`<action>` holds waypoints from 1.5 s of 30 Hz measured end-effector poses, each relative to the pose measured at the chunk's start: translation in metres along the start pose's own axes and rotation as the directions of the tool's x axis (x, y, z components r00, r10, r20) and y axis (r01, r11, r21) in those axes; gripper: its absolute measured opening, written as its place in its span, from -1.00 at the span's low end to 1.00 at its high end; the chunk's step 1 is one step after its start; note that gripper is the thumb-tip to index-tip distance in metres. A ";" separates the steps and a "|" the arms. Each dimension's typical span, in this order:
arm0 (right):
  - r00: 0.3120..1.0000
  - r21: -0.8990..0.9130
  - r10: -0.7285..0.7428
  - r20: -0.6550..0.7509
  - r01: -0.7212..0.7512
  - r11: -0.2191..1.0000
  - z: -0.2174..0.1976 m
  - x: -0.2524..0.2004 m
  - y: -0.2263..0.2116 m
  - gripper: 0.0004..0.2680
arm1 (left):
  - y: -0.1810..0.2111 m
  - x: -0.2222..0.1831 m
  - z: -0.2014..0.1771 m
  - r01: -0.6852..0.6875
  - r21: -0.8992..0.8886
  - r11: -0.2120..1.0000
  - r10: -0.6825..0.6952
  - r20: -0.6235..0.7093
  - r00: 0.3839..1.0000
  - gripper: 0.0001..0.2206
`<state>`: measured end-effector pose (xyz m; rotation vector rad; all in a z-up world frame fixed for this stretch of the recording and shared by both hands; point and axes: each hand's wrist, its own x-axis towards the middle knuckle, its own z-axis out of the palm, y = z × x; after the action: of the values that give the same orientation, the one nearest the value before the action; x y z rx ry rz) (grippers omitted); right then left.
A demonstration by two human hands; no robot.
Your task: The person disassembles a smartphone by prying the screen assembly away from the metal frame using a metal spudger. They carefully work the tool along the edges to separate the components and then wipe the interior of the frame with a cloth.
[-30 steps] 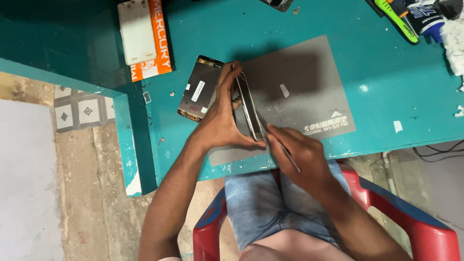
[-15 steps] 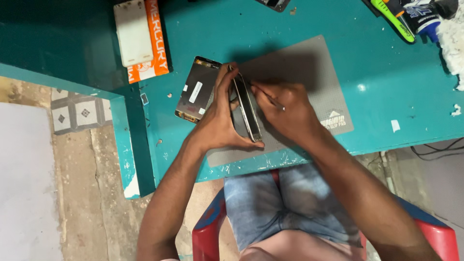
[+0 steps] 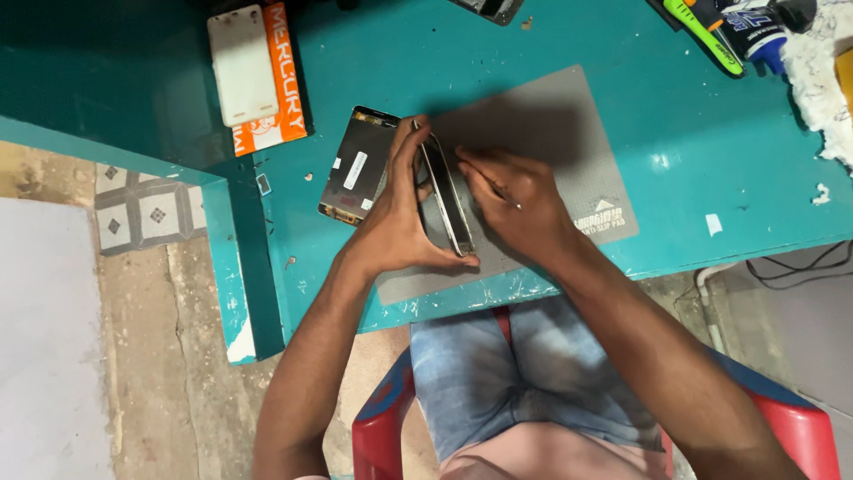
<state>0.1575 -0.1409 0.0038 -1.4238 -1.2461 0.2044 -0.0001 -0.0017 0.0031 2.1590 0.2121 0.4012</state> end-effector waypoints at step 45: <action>0.966 -0.040 0.153 0.210 -0.148 0.988 -0.044 -0.112 -0.063 -0.72 | -0.001 -0.002 0.002 0.035 -0.032 0.999 -0.035 0.009 0.999 0.47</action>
<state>0.1087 -0.2677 0.0101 -1.5500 -1.3169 0.4574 -0.0012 -0.0036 0.0010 2.1219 0.2369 0.3729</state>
